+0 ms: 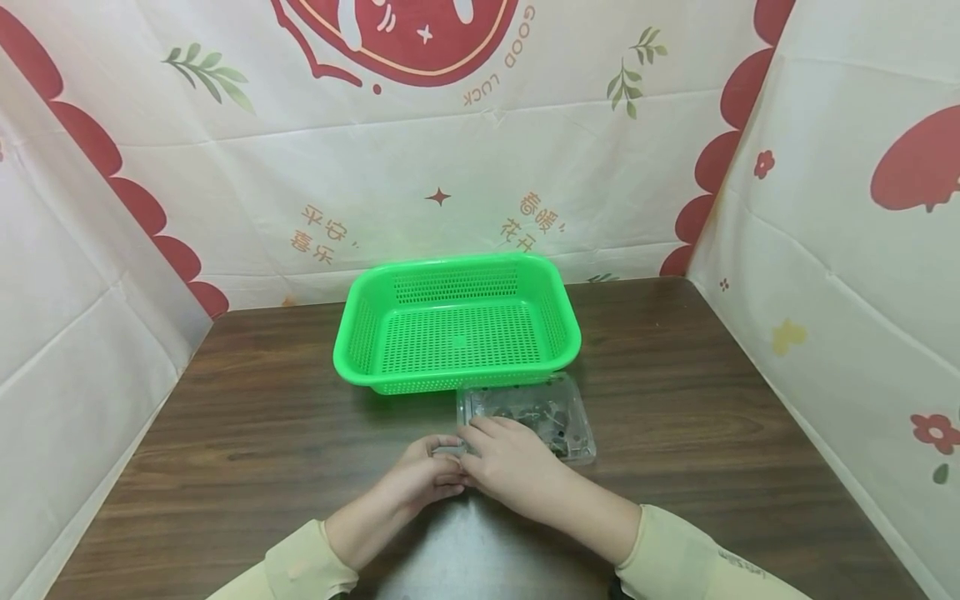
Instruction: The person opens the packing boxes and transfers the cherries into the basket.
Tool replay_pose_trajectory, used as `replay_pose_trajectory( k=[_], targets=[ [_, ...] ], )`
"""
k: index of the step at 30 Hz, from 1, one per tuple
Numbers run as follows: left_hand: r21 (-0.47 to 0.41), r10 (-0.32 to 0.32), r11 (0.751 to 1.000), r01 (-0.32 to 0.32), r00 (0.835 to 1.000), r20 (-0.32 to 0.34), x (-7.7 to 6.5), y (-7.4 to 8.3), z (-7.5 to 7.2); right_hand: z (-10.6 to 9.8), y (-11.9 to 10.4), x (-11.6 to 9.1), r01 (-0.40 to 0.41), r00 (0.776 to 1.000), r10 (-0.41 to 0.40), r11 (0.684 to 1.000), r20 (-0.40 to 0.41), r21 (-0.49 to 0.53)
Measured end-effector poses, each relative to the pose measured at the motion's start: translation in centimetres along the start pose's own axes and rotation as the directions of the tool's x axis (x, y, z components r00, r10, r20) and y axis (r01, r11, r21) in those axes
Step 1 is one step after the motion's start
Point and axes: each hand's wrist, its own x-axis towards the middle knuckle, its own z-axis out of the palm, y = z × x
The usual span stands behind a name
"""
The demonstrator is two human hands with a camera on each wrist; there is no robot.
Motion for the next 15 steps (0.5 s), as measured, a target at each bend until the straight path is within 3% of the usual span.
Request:
replay_pose_trajectory(
  k=[15],
  targets=[
    [0.003,0.011,1.0,-0.011,0.999,-0.03,0.08,-0.12,0.3,0.6,-0.27,0.47,0.016,0.999,-0.017,1.0,-0.051,-0.011]
  ],
)
